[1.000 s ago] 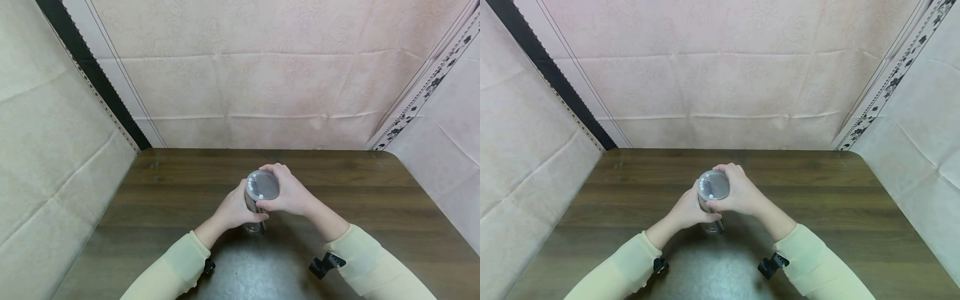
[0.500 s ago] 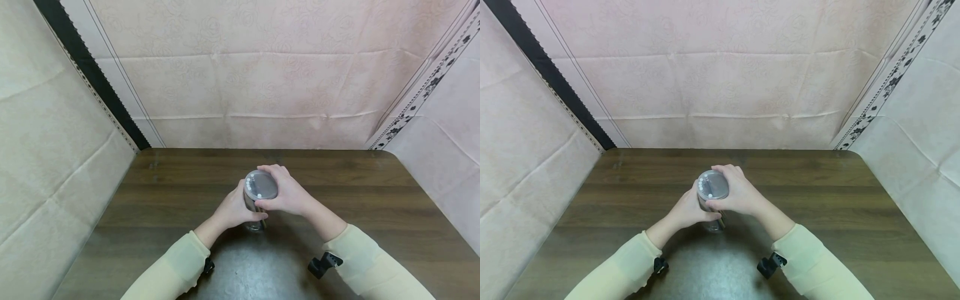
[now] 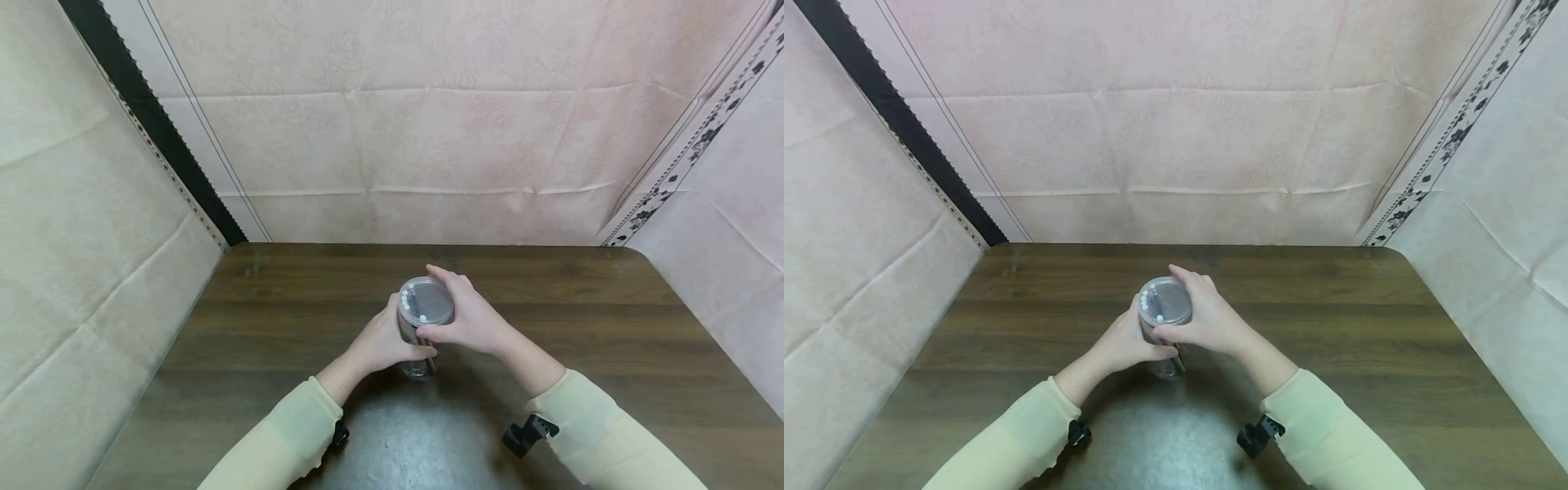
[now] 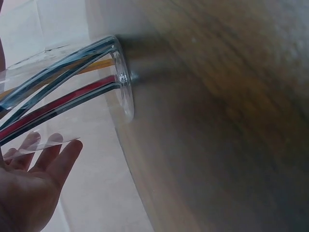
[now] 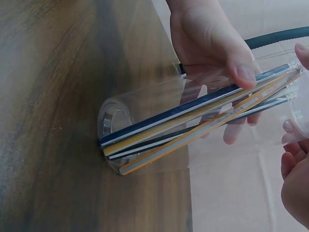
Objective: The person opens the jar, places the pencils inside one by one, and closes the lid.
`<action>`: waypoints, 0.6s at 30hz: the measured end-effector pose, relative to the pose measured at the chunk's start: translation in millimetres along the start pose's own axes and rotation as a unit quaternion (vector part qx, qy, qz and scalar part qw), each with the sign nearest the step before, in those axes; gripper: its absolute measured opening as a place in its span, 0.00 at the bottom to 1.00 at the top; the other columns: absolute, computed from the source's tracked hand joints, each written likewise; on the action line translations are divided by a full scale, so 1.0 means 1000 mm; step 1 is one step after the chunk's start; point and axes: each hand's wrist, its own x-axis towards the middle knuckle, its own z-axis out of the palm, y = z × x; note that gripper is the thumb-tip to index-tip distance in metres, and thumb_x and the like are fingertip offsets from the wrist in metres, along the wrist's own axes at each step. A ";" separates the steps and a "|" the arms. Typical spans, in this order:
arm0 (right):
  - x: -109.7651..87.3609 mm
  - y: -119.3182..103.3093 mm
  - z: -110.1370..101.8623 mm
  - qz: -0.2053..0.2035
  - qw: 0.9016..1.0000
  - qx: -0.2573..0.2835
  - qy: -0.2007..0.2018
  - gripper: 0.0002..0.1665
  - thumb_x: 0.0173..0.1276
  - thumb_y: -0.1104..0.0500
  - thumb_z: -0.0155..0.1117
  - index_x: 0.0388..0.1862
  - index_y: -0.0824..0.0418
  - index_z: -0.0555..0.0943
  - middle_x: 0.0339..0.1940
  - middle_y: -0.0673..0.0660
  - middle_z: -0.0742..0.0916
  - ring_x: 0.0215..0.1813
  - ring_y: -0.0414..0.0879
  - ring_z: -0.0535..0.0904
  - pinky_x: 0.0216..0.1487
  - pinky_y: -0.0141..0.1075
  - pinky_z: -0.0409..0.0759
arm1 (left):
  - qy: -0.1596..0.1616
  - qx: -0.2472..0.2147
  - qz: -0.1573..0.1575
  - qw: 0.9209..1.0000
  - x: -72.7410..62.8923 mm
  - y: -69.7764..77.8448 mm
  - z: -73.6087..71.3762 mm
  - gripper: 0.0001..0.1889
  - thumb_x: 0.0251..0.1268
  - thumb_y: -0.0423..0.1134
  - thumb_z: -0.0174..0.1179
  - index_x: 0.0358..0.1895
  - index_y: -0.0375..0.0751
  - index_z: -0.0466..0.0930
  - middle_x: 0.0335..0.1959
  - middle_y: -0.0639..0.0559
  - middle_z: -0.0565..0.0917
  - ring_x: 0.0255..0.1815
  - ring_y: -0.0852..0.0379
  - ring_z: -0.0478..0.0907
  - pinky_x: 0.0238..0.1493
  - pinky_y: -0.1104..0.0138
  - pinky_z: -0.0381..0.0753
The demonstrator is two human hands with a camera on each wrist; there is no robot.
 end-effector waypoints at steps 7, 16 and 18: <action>-0.010 0.011 0.004 0.030 0.999 0.018 0.001 0.63 0.44 0.49 0.79 0.73 0.61 0.53 0.64 0.59 0.70 0.60 0.51 0.63 0.56 0.51 0.66 | 0.001 -0.004 0.009 1.000 0.001 -0.003 0.001 0.53 0.36 0.56 0.75 0.66 0.47 0.52 0.56 0.51 0.72 0.54 0.54 0.72 0.53 0.56 0.70; -0.022 0.023 0.007 0.024 0.999 -0.023 0.000 0.61 0.47 0.45 0.77 0.71 0.65 0.54 0.67 0.60 0.67 0.64 0.54 0.59 0.58 0.55 0.64 | -0.008 -0.002 0.007 1.000 -0.002 -0.010 -0.005 0.56 0.35 0.57 0.76 0.69 0.47 0.50 0.61 0.51 0.68 0.58 0.55 0.68 0.57 0.54 0.68; -0.024 0.027 0.007 0.020 0.999 -0.041 0.001 0.60 0.48 0.43 0.75 0.71 0.64 0.54 0.67 0.59 0.67 0.65 0.54 0.58 0.60 0.56 0.62 | -0.004 0.020 0.006 1.000 -0.003 -0.012 -0.008 0.56 0.36 0.57 0.75 0.70 0.47 0.51 0.63 0.51 0.66 0.60 0.54 0.67 0.58 0.53 0.67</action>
